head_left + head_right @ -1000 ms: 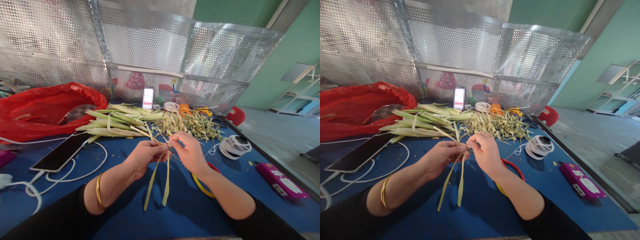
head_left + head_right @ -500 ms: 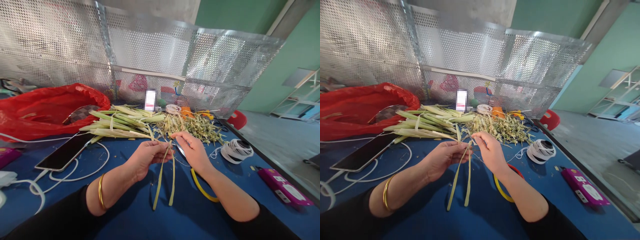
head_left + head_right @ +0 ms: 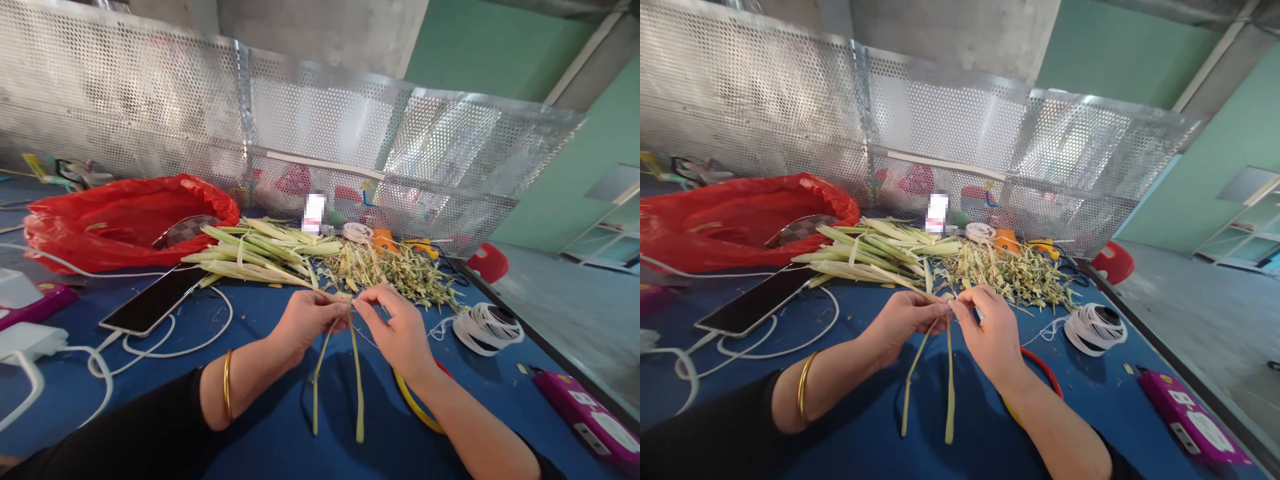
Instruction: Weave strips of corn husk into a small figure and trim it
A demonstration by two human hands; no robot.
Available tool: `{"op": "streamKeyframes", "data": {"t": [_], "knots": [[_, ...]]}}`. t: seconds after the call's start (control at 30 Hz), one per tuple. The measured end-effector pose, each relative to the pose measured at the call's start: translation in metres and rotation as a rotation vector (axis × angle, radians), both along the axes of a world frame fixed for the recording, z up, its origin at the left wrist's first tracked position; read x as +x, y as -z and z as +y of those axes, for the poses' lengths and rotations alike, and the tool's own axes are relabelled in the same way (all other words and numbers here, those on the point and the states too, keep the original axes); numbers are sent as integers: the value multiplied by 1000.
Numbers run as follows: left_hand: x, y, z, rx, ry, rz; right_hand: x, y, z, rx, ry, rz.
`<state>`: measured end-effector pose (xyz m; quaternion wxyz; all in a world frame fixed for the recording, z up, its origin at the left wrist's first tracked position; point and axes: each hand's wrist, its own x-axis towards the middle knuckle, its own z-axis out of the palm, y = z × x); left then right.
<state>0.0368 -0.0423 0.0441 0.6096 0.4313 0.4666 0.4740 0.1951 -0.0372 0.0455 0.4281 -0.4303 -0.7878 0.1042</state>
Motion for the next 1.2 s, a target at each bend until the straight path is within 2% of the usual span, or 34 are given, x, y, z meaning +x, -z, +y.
{"op": "streamKeyframes", "data": {"t": [0.1,0.2,0.27,0.33,0.43,0.5,0.6,0.7,0.8,0.97,1.1,1.2], "knots": [[8,2,-9,-18,124,153,-1,0,1,6,-22,-6],[17,11,-16,-37,207,265,-6,2,-1,-156,-121,-34],[20,18,-18,10,217,297,-10,3,-3,-237,-176,0],[21,22,-18,29,206,299,-12,2,-5,-240,-203,51],[17,19,-14,-22,186,240,-10,0,-8,-92,-172,93],[12,12,-10,-65,115,173,-8,1,-10,120,-170,34],[1,1,-3,-142,13,68,-5,6,-13,467,-248,-252],[-8,-3,3,-140,-14,17,-6,10,-14,646,-274,-589],[-12,-1,6,-146,-42,-26,-7,13,-13,726,-252,-756],[-9,2,8,-241,-68,-260,-9,14,-10,734,-255,-866],[-8,2,10,-300,-15,-408,-9,14,-7,713,-249,-859],[-9,3,11,-280,-26,-417,-10,14,-9,646,-272,-788]]}}
